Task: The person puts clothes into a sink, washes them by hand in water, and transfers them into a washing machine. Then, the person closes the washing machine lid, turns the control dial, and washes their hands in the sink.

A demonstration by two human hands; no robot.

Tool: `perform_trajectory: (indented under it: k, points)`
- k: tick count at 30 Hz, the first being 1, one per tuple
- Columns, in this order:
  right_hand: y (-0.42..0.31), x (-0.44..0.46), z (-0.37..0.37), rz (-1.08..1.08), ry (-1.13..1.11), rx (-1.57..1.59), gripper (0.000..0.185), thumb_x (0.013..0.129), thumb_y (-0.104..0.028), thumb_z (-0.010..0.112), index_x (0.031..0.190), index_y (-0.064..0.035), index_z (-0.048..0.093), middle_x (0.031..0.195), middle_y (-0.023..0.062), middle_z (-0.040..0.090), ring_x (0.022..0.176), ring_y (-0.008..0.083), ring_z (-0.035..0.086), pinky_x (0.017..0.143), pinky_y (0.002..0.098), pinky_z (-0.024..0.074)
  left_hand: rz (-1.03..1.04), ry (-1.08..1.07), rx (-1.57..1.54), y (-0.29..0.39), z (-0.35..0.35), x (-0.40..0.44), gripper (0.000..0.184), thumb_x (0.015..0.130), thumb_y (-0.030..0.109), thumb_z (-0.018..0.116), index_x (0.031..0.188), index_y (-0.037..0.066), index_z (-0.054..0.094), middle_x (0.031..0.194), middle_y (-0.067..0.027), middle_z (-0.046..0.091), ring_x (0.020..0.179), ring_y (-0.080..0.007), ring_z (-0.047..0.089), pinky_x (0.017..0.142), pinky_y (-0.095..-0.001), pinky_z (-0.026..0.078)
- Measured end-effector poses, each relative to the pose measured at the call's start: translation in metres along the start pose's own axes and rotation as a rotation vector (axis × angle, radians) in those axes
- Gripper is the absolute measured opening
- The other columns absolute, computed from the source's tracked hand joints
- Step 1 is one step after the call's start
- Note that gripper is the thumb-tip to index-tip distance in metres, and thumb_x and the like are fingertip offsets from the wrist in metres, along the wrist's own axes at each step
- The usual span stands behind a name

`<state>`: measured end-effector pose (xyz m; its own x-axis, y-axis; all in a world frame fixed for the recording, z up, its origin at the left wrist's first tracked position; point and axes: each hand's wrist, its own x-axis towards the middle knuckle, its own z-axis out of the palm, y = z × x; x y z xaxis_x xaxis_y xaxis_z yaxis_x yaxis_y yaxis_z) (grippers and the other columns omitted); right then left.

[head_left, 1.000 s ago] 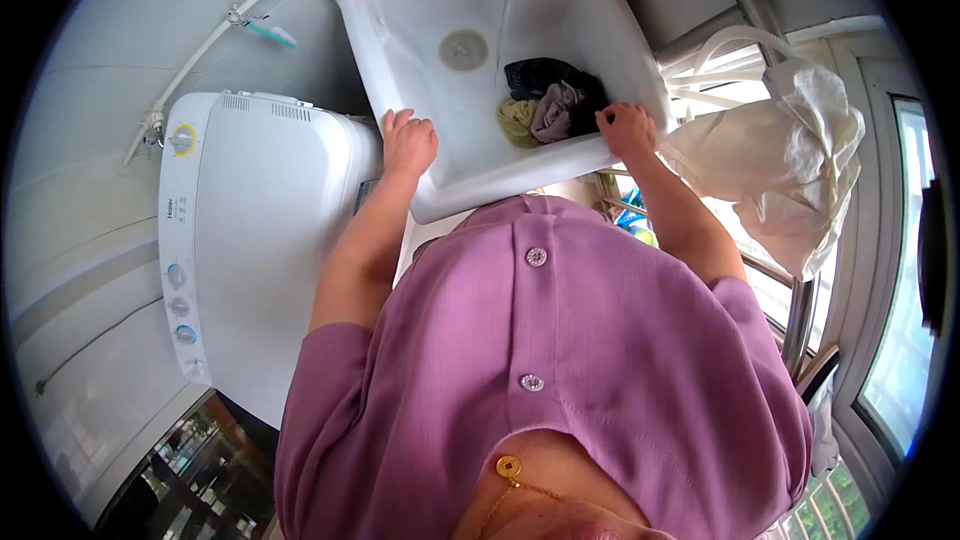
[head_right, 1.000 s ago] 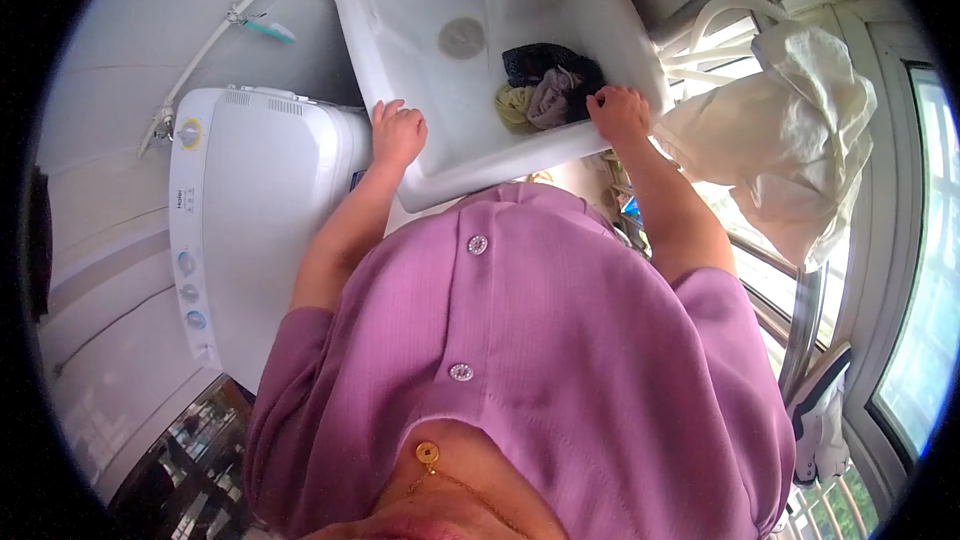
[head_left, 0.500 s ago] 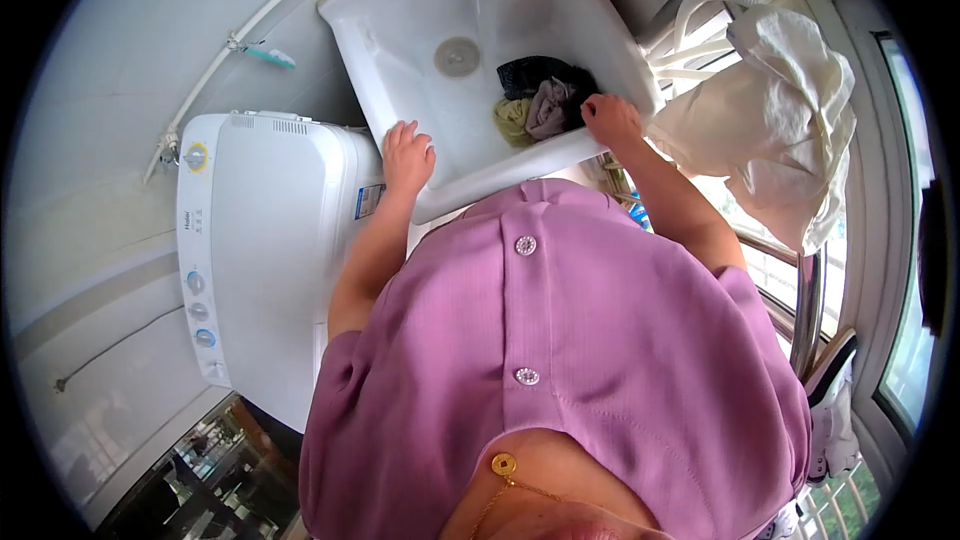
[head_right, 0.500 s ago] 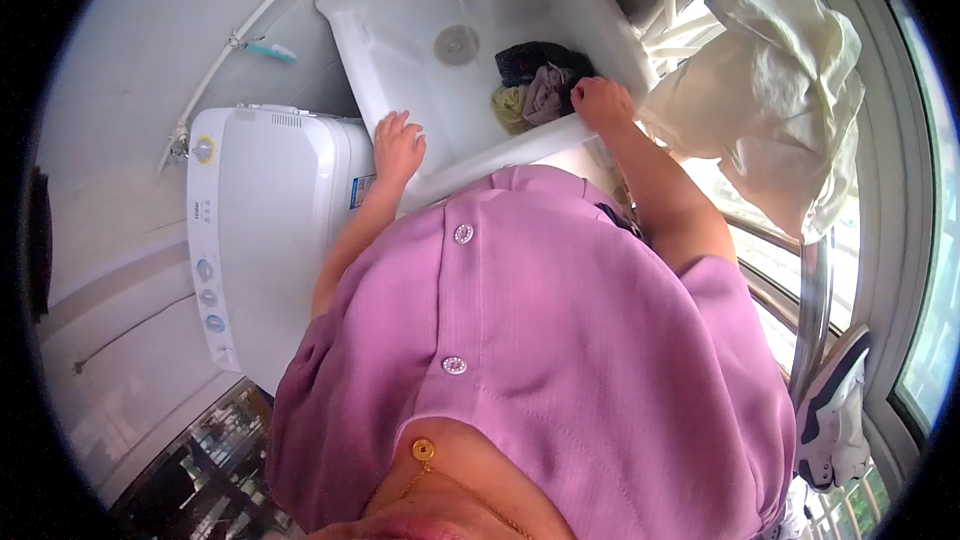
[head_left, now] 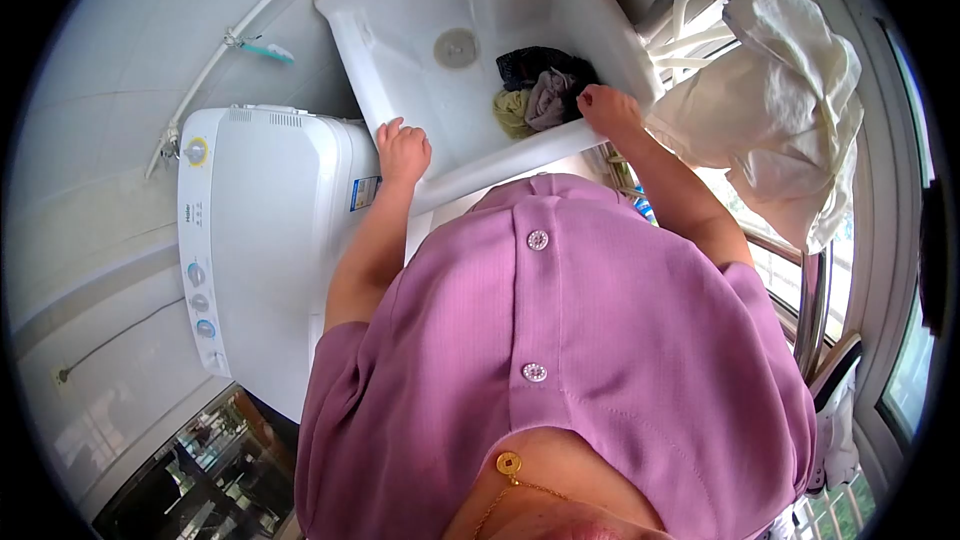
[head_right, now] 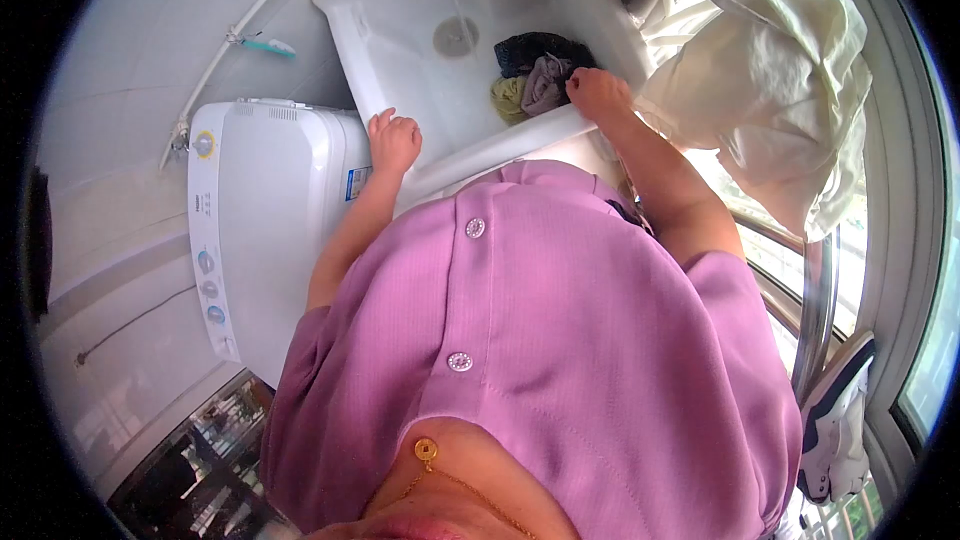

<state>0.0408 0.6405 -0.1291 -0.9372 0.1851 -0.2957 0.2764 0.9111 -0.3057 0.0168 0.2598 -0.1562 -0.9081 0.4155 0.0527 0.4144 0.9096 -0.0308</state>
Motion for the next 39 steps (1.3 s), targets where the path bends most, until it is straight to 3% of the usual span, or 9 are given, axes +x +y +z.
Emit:
perform_trajectory:
  k: [11, 19, 39]
  points:
    - [0.004, 0.001, 0.005, -0.008, 0.011, 0.009, 0.028, 0.085, -0.037, 0.051, 0.098, -0.0192, 0.068, 0.095, 0.0105, 0.068, 0.093, 0.0311, 0.063, 0.082, 0.0435, 0.0493, -0.04, -0.057, 0.008, 0.002, -0.002, 0.0, 0.014, 0.08, 0.022, 0.059, 0.083, 0.011, 0.069, 0.094, -0.0048, 0.067, 0.12, -0.0248, 0.046, 0.107, -0.0445, 0.025]
    - [-0.001, -0.012, -0.011, -0.105, -0.084, 0.053, 0.034, 0.085, -0.049, 0.053, 0.093, -0.0194, 0.069, 0.093, 0.0088, 0.069, 0.093, 0.0299, 0.064, 0.083, 0.0425, 0.0491, -0.048, -0.068, 0.037, 0.004, -0.003, -0.002, 0.015, 0.082, 0.022, 0.058, 0.083, 0.012, 0.07, 0.094, -0.0043, 0.067, 0.12, -0.024, 0.046, 0.108, -0.044, 0.024]
    - [0.005, -0.01, -0.004, -0.134, 0.039, 0.046, 0.028, 0.085, -0.038, 0.052, 0.088, -0.015, 0.068, 0.09, 0.0107, 0.068, 0.09, 0.0333, 0.063, 0.08, 0.0447, 0.0494, -0.057, -0.031, 0.027, 0.005, -0.001, -0.004, 0.016, 0.082, 0.021, 0.057, 0.082, 0.012, 0.069, 0.092, -0.0048, 0.068, 0.12, -0.0242, 0.047, 0.109, -0.0448, 0.024]
